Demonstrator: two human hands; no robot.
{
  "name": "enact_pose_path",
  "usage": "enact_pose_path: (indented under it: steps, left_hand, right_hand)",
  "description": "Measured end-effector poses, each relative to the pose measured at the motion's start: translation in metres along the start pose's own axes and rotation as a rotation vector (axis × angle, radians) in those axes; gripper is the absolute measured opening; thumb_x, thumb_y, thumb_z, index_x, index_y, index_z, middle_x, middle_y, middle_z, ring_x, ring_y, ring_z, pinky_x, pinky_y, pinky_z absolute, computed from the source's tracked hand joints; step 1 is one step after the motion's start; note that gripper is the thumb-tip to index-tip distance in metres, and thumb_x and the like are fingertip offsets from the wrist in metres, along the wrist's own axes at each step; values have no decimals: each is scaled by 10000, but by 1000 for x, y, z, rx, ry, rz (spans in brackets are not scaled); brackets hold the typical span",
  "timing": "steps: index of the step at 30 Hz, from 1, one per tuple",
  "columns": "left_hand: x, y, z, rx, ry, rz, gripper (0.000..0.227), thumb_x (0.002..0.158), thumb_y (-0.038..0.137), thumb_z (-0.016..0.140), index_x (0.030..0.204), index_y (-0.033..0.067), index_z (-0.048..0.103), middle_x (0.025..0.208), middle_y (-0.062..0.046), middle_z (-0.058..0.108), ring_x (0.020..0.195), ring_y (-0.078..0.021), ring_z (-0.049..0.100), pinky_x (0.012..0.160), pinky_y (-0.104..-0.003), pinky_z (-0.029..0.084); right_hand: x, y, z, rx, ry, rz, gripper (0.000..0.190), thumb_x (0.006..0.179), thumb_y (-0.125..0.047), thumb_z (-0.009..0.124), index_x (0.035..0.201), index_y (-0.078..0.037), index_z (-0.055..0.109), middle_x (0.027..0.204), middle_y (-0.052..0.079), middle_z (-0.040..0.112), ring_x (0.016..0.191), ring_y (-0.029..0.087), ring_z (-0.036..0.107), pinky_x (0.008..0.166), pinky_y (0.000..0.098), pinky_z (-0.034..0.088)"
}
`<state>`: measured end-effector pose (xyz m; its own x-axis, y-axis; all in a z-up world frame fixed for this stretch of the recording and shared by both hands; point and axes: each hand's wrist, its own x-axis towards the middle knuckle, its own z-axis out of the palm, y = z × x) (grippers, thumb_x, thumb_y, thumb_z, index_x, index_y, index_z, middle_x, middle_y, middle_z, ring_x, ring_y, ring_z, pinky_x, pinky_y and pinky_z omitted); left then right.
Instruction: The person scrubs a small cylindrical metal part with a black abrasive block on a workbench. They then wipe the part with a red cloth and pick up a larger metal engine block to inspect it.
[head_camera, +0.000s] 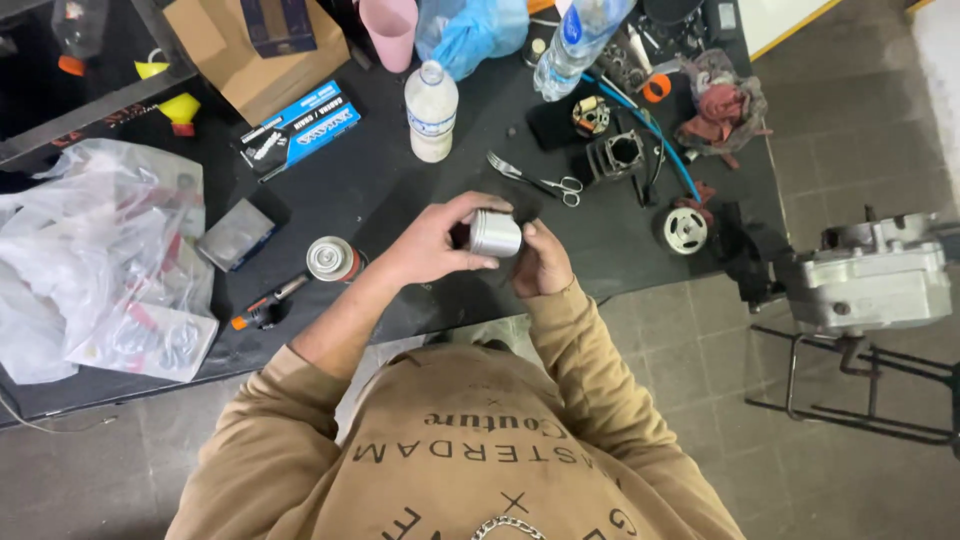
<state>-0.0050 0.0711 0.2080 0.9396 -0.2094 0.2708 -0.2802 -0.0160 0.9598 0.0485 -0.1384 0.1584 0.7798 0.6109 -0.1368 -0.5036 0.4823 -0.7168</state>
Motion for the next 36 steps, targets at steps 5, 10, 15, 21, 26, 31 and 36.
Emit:
enact_pose_path:
  steps: [5,10,15,21,26,31,36]
  left_hand:
    - [4,4,2,73,1,16,672,777,146,895,1378,72,603,1310,-87,692,1172,-216,705,977,-362,571]
    - [13,9,3,174,57,97,637,774,157,902,1343,62,631,1337,-101,687,1226,-271,692,1028,-382,554]
    - [21,17,6,282,124,86,618,766,186,900,1319,76,648,1338,-91,697,1227,-278,691,1038,-384,552]
    - [32,32,14,373,195,-9,637,745,249,930,1295,73,661,1219,-105,678,1139,-279,678,988,-384,551]
    - [26,24,22,318,286,-12,615,791,233,900,1324,72,637,1308,-88,690,1213,-273,679,1039,-380,542]
    - [15,20,22,380,396,29,624,750,203,912,1311,81,667,1266,-90,688,1163,-286,631,1020,-399,526]
    - [1,28,12,514,433,96,605,725,189,910,1223,65,590,1245,-183,609,1170,-342,621,980,-417,528]
  right_hand:
    - [4,10,-30,54,63,1,439,921,-123,565,1338,15,574,1285,145,668,1201,301,647,1068,457,504]
    - [6,-10,-27,14,31,49,495,886,-130,577,1360,11,571,1296,151,665,1193,293,658,1037,440,532]
    - [1,-36,-59,116,93,135,458,883,-69,626,1333,1,575,1242,137,672,1137,302,660,1006,478,534]
    - [-1,-44,-109,123,138,93,445,875,-40,653,1315,-8,590,1207,117,680,1130,283,658,1022,454,528]
    - [10,-49,-113,84,160,134,442,860,-37,653,1298,-4,599,1190,115,685,1118,294,662,1004,465,534]
    - [17,-51,-99,40,160,100,474,816,-27,644,1289,-43,609,1170,92,694,1109,271,664,984,446,534]
    - [9,-50,-67,-90,139,-97,407,895,-24,626,1294,57,606,1231,151,671,1151,291,656,1041,437,529]
